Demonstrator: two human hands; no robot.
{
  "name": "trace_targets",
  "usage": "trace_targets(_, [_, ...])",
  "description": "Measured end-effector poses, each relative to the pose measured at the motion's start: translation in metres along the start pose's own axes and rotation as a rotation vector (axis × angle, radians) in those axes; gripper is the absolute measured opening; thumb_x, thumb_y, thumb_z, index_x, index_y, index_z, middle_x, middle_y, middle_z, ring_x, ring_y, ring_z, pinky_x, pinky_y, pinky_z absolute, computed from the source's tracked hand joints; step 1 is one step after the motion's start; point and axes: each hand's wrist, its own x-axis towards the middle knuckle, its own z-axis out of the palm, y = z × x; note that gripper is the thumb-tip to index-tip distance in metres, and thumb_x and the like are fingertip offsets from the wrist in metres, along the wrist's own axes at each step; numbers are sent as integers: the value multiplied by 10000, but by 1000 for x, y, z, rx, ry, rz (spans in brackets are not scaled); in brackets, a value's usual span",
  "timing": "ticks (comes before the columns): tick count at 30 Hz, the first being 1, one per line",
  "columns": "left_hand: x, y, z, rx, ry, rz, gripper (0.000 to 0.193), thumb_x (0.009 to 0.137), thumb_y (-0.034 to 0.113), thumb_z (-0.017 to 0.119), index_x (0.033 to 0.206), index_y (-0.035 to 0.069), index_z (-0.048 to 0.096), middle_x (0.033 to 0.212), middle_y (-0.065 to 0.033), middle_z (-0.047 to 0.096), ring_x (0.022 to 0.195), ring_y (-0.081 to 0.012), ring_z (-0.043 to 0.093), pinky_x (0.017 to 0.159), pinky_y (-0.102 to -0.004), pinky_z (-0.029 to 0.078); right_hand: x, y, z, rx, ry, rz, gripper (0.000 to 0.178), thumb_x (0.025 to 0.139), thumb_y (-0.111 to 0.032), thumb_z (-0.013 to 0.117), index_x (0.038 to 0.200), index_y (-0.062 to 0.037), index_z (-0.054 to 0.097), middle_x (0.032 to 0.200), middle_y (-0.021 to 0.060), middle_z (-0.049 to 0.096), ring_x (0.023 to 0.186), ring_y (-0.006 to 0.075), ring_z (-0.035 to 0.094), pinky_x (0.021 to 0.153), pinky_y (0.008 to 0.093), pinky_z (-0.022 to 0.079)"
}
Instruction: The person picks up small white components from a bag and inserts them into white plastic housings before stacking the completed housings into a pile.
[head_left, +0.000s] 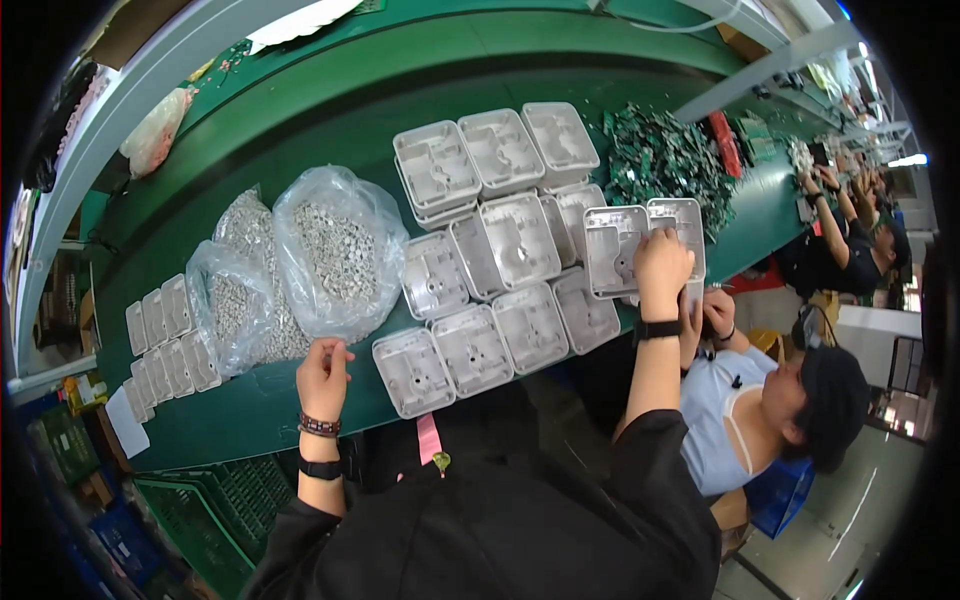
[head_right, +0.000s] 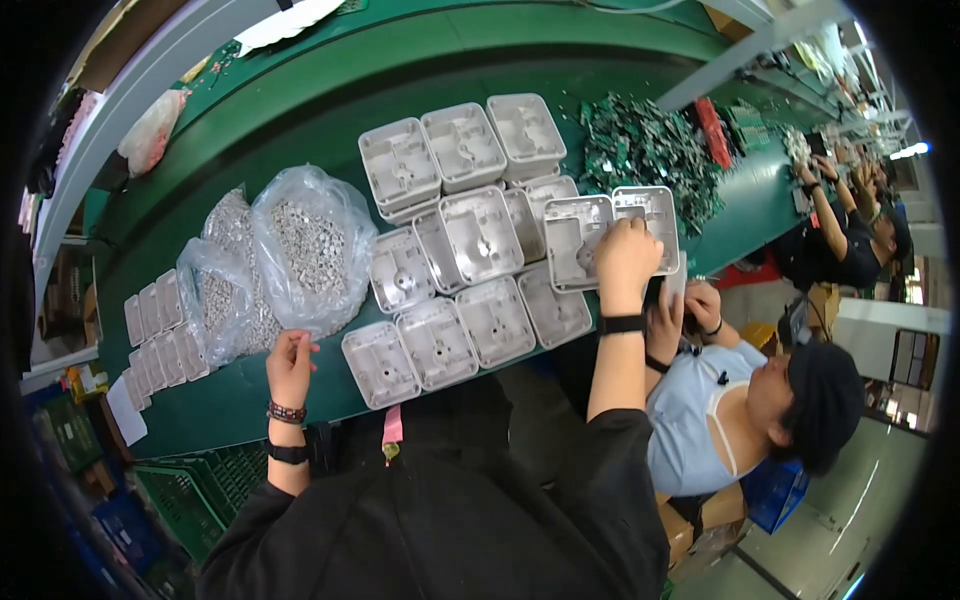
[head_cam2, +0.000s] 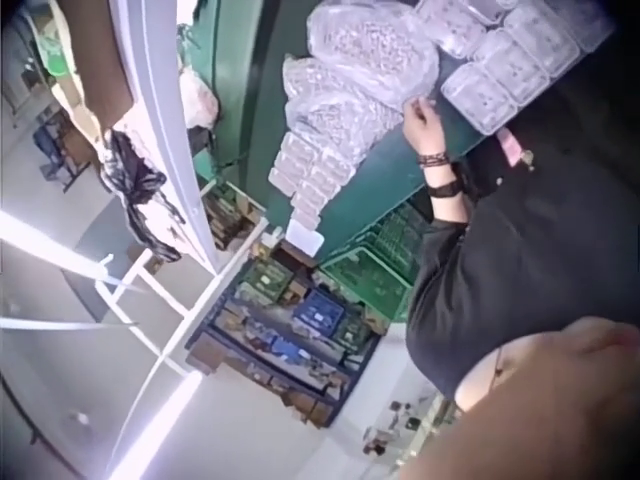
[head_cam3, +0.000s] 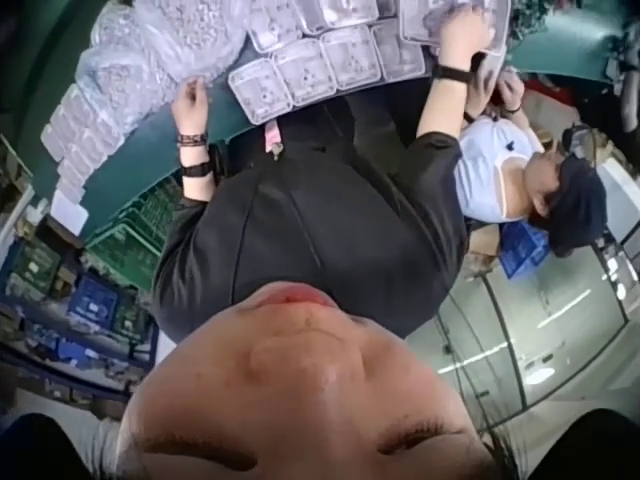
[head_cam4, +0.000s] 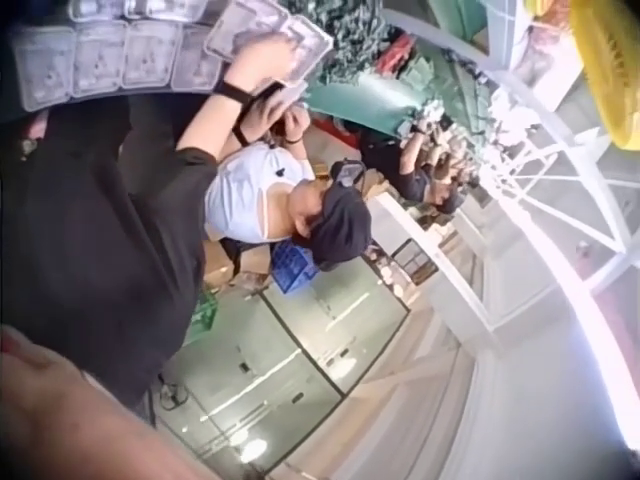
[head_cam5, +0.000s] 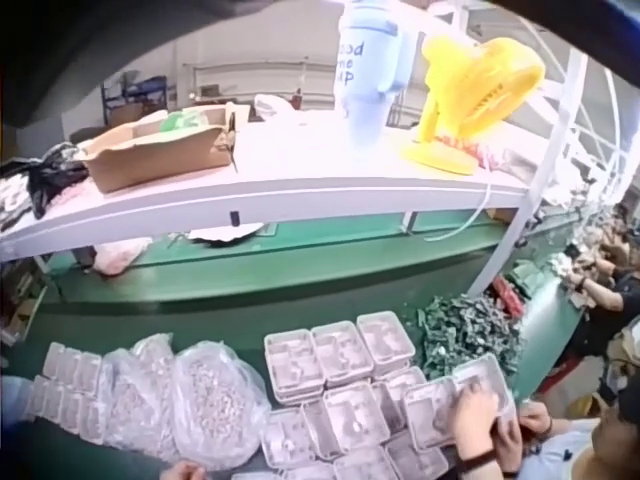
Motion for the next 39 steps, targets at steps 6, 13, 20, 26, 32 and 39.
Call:
trace_targets(6, [-12,-20,-25,91,127,-149,127,854,132,497,877,13,536,681,-48,592,539,-64,523,433,-190,402,38,-38,72,57,-196,-119,184,729,-237,532,748,-77,620,811,80,599,764,252,592,718,388,400])
trace_targets(13, [-33,-60,-79,101,385,-246,121,850,137,500,868,25,542,684,-41,594,560,-78,552,457,-205,436,43,-76,117,19,-273,-247,218,741,-271,514,753,-76,611,776,101,620,667,277,604,598,396,467])
trace_targets(20, [-31,-124,-192,264,540,-273,189,776,197,580,903,63,540,765,-77,619,695,-234,603,587,-305,480,41,-35,128,87,-448,-308,382,771,-320,513,919,29,553,923,210,572,836,367,556,717,418,456])
trace_targets(26, [15,-251,-388,728,588,-167,387,738,228,603,1047,21,495,1047,-196,516,978,-328,489,822,-383,412,-6,-130,-54,276,-17,-84,268,806,-179,503,997,5,544,1022,151,548,902,305,540,763,365,435])
trace_targets(32, [87,-397,-556,809,688,-625,515,745,339,550,1165,57,449,1163,-183,457,1049,-348,450,899,-410,367,-227,-490,-185,1112,-557,-682,307,777,-57,545,1077,-16,493,939,126,566,819,203,554,702,298,443])
trace_targets(39, [105,-431,-575,902,505,-693,552,773,386,495,1233,101,389,1209,-177,424,1060,-346,461,911,-420,359,-313,-670,-170,924,-624,-695,340,773,-186,567,999,49,470,923,228,529,764,382,547,675,411,468])
